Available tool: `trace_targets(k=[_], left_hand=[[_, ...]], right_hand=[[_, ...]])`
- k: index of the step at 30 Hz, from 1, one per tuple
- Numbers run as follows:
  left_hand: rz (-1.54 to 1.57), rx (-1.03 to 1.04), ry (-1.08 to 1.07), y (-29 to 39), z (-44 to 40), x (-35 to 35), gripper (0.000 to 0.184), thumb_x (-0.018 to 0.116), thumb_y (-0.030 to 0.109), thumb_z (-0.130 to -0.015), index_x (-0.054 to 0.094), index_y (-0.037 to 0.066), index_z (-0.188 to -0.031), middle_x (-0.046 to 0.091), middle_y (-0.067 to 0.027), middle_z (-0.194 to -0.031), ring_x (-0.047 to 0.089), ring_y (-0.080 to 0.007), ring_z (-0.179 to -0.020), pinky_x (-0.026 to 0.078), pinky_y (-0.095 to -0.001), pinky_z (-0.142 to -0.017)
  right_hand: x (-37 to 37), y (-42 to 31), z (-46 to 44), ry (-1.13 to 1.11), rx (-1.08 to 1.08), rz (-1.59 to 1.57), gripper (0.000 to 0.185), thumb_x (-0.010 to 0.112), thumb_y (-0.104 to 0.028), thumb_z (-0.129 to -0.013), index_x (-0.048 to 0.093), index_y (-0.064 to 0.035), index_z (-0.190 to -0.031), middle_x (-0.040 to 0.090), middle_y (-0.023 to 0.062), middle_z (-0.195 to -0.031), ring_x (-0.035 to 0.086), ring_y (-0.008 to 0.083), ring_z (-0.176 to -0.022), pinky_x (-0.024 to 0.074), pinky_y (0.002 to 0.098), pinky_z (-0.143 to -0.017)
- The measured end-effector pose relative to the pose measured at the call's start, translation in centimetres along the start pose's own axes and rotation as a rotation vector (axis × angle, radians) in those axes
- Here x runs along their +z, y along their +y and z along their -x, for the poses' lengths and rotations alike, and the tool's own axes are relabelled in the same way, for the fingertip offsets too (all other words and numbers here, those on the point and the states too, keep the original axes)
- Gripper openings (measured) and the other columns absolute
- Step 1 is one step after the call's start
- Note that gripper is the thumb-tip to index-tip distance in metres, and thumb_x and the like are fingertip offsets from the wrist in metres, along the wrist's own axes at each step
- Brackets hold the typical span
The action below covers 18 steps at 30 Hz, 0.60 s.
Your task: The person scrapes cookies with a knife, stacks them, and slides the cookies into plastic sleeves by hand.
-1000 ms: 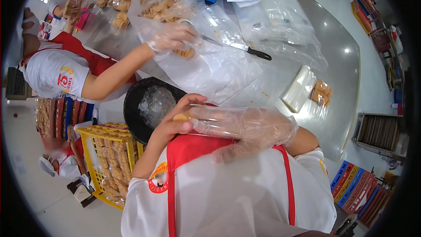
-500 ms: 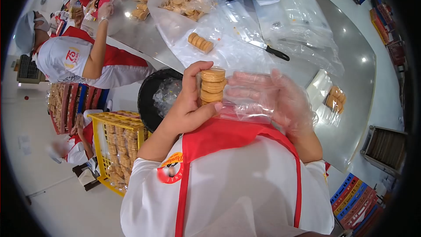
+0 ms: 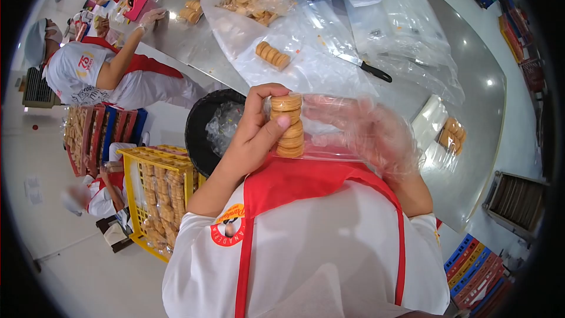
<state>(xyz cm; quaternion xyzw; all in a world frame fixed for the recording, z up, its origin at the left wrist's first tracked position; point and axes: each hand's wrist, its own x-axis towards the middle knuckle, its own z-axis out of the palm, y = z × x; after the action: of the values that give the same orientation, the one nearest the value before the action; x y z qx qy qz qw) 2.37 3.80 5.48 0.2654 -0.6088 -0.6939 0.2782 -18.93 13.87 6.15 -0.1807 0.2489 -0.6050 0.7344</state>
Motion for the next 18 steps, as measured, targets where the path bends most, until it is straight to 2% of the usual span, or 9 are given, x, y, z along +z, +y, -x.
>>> trace_targets(k=[3,6,9,10,13,15,18], left_hand=[[-0.063,0.05,-0.026,-0.8,-0.5,-0.5,0.037,0.055,0.021,-0.098,0.044,0.002,-0.128,0.046,-0.014,-0.136,0.048,-0.0188,-0.121,0.038,-0.0329,-0.104],[0.244,-0.078,-0.027,-1.5,-1.0,-1.4,0.04,0.06,0.023,-0.098,0.047,0.002,-0.129,0.045,-0.012,-0.139,0.048,-0.0195,-0.122,0.038,-0.0329,-0.104],[-0.345,0.397,-0.078,-1.9,-2.0,-3.7,0.074,0.08,0.034,-0.08,0.045,0.001,-0.137,0.044,-0.0158,-0.141,0.046,-0.0257,-0.128,0.036,-0.0369,-0.108],[-0.544,0.503,-0.093,-0.4,-1.8,-3.7,0.103,0.092,0.035,-0.059,0.041,0.002,-0.143,0.043,-0.0192,-0.141,0.045,-0.033,-0.129,0.036,-0.0416,-0.109],[-0.766,0.428,-0.183,2.2,-0.9,-2.8,0.106,0.094,0.028,-0.053,0.043,0.001,-0.141,0.044,-0.0215,-0.139,0.046,-0.0375,-0.128,0.038,-0.0434,-0.107],[-0.803,0.432,-0.189,1.8,-1.1,-3.2,0.103,0.093,0.025,-0.053,0.043,0.0,-0.14,0.045,-0.0222,-0.137,0.046,-0.0391,-0.127,0.038,-0.044,-0.107],[-0.825,0.43,-0.208,1.8,-1.1,-3.7,0.101,0.092,0.023,-0.053,0.043,-0.001,-0.138,0.046,-0.0228,-0.135,0.046,-0.0403,-0.126,0.039,-0.0437,-0.106]], right_hand=[[0.1,0.3,-0.5,-0.006,0.072,-0.018,0.062,0.05,-0.04,-0.102,0.046,0.0143,-0.133,0.041,0.0299,-0.146,0.04,0.0446,-0.136,0.0451,0.056,-0.102],[0.0,-0.3,-0.6,0.004,0.069,0.012,0.059,0.05,-0.037,-0.102,0.046,0.0144,-0.132,0.041,0.0299,-0.146,0.041,0.0442,-0.136,0.0472,0.0571,-0.099],[-0.4,-0.5,-0.9,-0.026,0.069,-0.049,0.061,0.05,-0.037,-0.102,0.045,0.0153,-0.133,0.041,0.03,-0.146,0.042,0.0447,-0.134,0.0481,0.0585,-0.098],[-0.4,-0.6,-1.1,-0.009,0.079,-0.06,0.062,0.05,-0.038,-0.102,0.044,0.0154,-0.134,0.041,0.0301,-0.146,0.043,0.0445,-0.134,0.0479,0.0585,-0.098],[-0.4,-0.6,-1.4,0.028,0.105,-0.074,0.066,0.049,-0.041,-0.102,0.042,0.0155,-0.136,0.041,0.03,-0.145,0.045,0.0438,-0.132,0.047,0.0583,-0.099],[-0.5,-0.4,-1.6,0.032,0.114,-0.057,0.068,0.047,-0.043,-0.102,0.04,0.0155,-0.137,0.041,0.0298,-0.145,0.046,0.043,-0.13,0.0461,0.0581,-0.1],[0.2,-0.2,-2.0,0.049,0.105,-0.028,0.074,0.046,-0.047,-0.1,0.039,0.0163,-0.138,0.038,0.0296,-0.149,0.045,0.0469,-0.13,0.0466,0.06,-0.098]])
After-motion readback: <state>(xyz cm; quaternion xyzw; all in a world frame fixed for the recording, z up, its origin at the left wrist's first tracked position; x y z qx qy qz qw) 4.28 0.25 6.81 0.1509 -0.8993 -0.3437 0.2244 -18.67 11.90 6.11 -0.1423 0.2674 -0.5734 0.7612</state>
